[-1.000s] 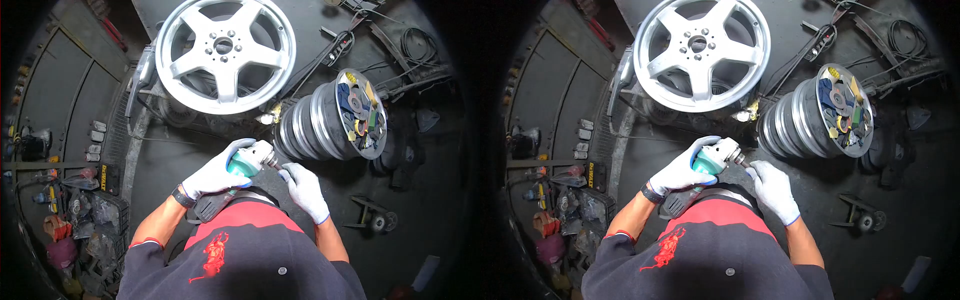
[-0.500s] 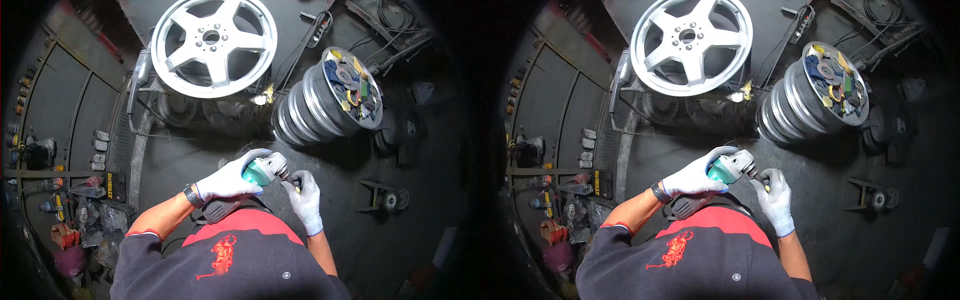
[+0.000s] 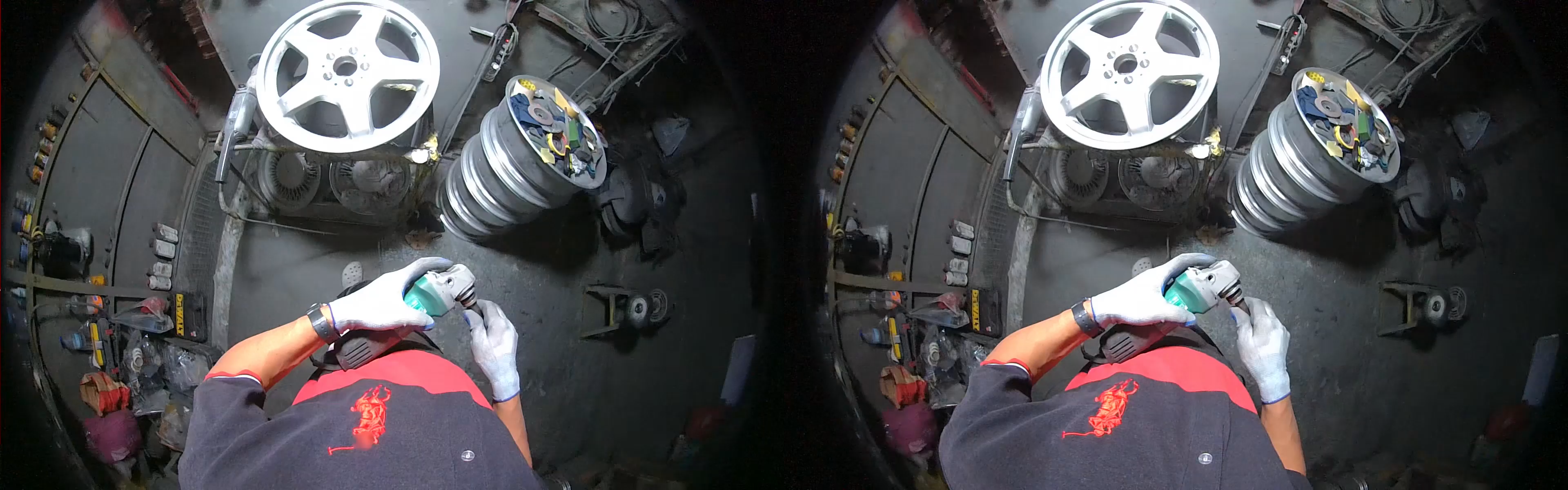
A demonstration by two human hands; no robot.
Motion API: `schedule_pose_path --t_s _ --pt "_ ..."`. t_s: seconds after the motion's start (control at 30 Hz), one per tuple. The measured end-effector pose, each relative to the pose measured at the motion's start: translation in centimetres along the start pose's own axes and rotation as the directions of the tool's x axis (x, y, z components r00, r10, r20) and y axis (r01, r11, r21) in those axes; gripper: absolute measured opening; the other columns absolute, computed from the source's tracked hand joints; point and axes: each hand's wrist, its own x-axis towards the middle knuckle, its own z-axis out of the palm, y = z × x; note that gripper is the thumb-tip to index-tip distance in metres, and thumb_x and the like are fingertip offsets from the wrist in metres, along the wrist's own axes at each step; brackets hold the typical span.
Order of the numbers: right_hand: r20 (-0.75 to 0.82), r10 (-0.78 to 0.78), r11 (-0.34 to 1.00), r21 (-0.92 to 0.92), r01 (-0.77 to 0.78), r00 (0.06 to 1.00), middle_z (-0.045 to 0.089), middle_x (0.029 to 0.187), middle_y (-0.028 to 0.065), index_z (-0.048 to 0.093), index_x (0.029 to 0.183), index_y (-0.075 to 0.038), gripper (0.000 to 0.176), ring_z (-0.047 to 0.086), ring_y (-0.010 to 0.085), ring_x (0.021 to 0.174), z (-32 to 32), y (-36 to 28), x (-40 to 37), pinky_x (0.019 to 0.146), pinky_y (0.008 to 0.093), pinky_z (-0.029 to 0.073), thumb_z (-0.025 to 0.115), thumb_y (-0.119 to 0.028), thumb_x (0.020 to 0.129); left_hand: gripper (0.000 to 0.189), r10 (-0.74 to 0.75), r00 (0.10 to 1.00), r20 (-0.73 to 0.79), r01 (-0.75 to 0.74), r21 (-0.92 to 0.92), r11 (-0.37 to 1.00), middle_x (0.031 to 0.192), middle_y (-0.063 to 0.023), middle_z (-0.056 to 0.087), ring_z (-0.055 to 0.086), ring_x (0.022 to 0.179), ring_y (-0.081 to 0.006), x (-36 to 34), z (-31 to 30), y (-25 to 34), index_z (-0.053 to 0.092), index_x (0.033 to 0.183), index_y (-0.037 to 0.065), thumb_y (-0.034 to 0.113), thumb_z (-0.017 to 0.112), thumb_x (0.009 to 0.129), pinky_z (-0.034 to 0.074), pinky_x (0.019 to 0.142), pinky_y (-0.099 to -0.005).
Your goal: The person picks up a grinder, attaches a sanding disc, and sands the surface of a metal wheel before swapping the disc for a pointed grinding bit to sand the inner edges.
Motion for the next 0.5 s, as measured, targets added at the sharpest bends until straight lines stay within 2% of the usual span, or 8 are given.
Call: schedule_pose_path --t_s 0.07,0.13,0.17,0.27,0.33,0.37,0.43,0.5 --pt "-0.040 -0.054 0.997 -0.047 0.052 0.998 0.069 0.097 0.0166 0.066 0.105 -0.003 0.023 0.070 0.0364 0.085 0.5 -0.8 -0.3 0.073 0.0445 0.055 0.074 -0.018 0.089 0.093 -0.042 0.999 0.009 0.042 -0.024 0.999 0.145 -0.0131 0.053 0.050 0.134 -0.0218 -0.3 -0.1 -0.1 0.036 0.156 0.011 0.021 0.082 0.076 0.039 0.114 -0.0365" --pt "-0.151 0.040 0.998 -0.042 -0.046 0.988 0.069 0.094 0.0166 0.067 0.105 -0.003 0.021 0.070 0.0357 0.085 1.0 -2.4 -0.3 0.074 0.0444 0.055 0.071 -0.018 0.092 0.091 0.005 1.000 -0.023 -0.004 0.015 1.000 0.145 -0.0128 0.053 0.050 0.134 -0.0219 -0.8 -0.6 -0.1 0.038 0.155 0.011 0.020 0.081 0.076 0.038 0.115 -0.0365" --pt "-0.150 0.044 0.998 -0.042 -0.051 0.988 0.069 0.094 0.0166 0.067 0.105 -0.003 0.021 0.070 0.0357 0.085 1.3 -2.4 -0.4 0.074 0.0444 0.055 0.071 -0.018 0.092 0.091 0.002 1.000 -0.019 -0.002 0.013 1.000 0.145 -0.0128 0.053 0.050 0.134 -0.0219 -1.1 -0.9 -0.1 0.038 0.155 0.011 0.020 0.081 0.076 0.038 0.115 -0.0365" --pt "-0.068 0.008 1.000 0.017 -0.007 0.998 0.069 0.093 0.0170 0.068 0.108 -0.002 0.022 0.070 0.0355 0.087 1.8 -2.5 0.5 0.074 0.0447 0.055 0.068 -0.019 0.094 0.090 -0.010 1.000 -0.023 0.010 -0.004 1.000 0.145 -0.0128 0.053 0.051 0.134 -0.0221 -1.8 -2.4 -0.3 0.039 0.155 0.012 0.020 0.082 0.076 0.039 0.114 -0.0365" --pt "0.264 0.187 0.938 0.237 -0.252 0.946 0.070 0.095 0.0173 0.068 0.109 -0.002 0.022 0.070 0.0354 0.090 1.6 -3.7 1.6 0.077 0.0444 0.055 0.068 -0.019 0.094 0.091 0.054 0.998 -0.018 -0.052 0.054 0.997 0.146 -0.0127 0.053 0.051 0.134 -0.0226 -2.4 -3.8 -0.6 0.039 0.155 0.011 0.021 0.082 0.075 0.039 0.114 -0.0366" --pt "0.267 0.197 0.937 0.232 -0.261 0.943 0.070 0.095 0.0173 0.068 0.109 -0.002 0.022 0.070 0.0354 0.090 2.2 -4.1 1.9 0.077 0.0444 0.055 0.068 -0.019 0.094 0.091 0.049 0.999 -0.012 -0.049 0.046 0.998 0.146 -0.0127 0.053 0.051 0.134 -0.0226 -2.8 -4.5 -0.8 0.039 0.155 0.011 0.021 0.082 0.075 0.039 0.114 -0.0366" --pt "0.127 -0.005 0.993 0.121 -0.010 0.992 0.069 0.099 0.0177 0.068 0.112 -0.002 0.023 0.069 0.0348 0.091 3.9 -5.5 2.9 0.081 0.0405 0.054 0.066 -0.016 0.094 0.092 -0.003 0.999 -0.047 0.004 0.019 1.000 0.147 -0.0130 0.053 0.051 0.136 -0.0231 -3.5 -6.4 -1.1 0.038 0.155 0.011 0.023 0.084 0.076 0.039 0.115 -0.0369" --pt "0.058 -0.004 0.998 -0.057 0.008 0.998 0.069 0.106 0.0176 0.066 0.118 -0.003 0.025 0.068 0.0367 0.097 6.2 -7.5 3.5 0.084 0.0414 0.054 0.063 -0.014 0.096 0.093 -0.007 0.998 -0.058 0.007 0.000 1.000 0.147 -0.0132 0.053 0.050 0.137 -0.0236 -4.1 -8.7 -1.5 0.038 0.155 0.011 0.024 0.084 0.076 0.038 0.115 -0.0373"
